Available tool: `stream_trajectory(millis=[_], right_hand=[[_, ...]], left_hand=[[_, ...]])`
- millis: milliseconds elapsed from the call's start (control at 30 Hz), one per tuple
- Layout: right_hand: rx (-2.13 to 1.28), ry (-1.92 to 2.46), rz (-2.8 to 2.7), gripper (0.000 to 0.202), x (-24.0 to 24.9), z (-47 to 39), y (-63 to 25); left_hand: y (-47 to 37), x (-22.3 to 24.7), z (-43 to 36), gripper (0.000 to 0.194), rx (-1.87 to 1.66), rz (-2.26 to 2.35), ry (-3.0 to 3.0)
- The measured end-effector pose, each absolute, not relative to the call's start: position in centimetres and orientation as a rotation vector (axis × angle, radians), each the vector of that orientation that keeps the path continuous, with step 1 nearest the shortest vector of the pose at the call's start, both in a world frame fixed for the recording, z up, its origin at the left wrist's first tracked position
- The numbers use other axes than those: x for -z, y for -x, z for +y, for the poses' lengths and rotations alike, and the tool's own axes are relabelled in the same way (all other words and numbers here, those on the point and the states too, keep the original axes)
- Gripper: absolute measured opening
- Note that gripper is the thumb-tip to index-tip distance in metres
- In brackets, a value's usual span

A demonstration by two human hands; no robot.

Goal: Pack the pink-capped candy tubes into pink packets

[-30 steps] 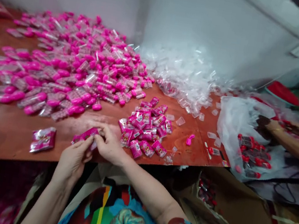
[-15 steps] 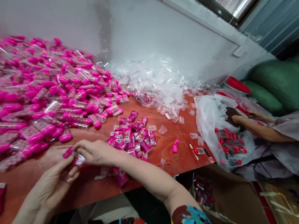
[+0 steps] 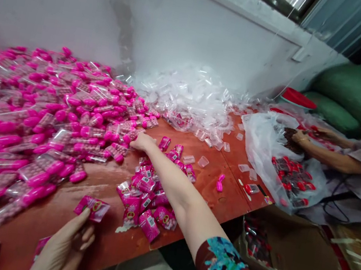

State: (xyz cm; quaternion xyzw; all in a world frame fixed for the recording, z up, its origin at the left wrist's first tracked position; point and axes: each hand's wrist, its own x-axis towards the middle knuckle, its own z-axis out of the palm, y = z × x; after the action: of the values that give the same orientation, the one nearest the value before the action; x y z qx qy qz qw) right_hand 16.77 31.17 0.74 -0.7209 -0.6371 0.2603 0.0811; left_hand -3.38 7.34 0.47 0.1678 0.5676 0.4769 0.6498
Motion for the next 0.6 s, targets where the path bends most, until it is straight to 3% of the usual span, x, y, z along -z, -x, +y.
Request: stream_trajectory(millis=[133,300,433,600], right_hand=[[-0.742,2.08,-1.906,0.044,-1.5,28.9,-14.8],[-0.785,1.631,-1.965,0.021,-3.6,22.5,-13.3],[-1.273,1.077,-1.775,0.022,-3.6,14.9,-12.0],[-1.702,1.049,-1.388,0.046,-1.4,6.5,-10.6]], left_hand=[[3.3,-0.9,6.9,0.028,-1.102,1.252,-0.325],[3.9,-2.2,5.6,0.036,-1.22,1.167,-0.121],[4.6,-3.0,4.2,0.04,-1.293,1.046,0.021],[5.2,-3.0,2.5,0.028,-1.348,1.015,0.155]])
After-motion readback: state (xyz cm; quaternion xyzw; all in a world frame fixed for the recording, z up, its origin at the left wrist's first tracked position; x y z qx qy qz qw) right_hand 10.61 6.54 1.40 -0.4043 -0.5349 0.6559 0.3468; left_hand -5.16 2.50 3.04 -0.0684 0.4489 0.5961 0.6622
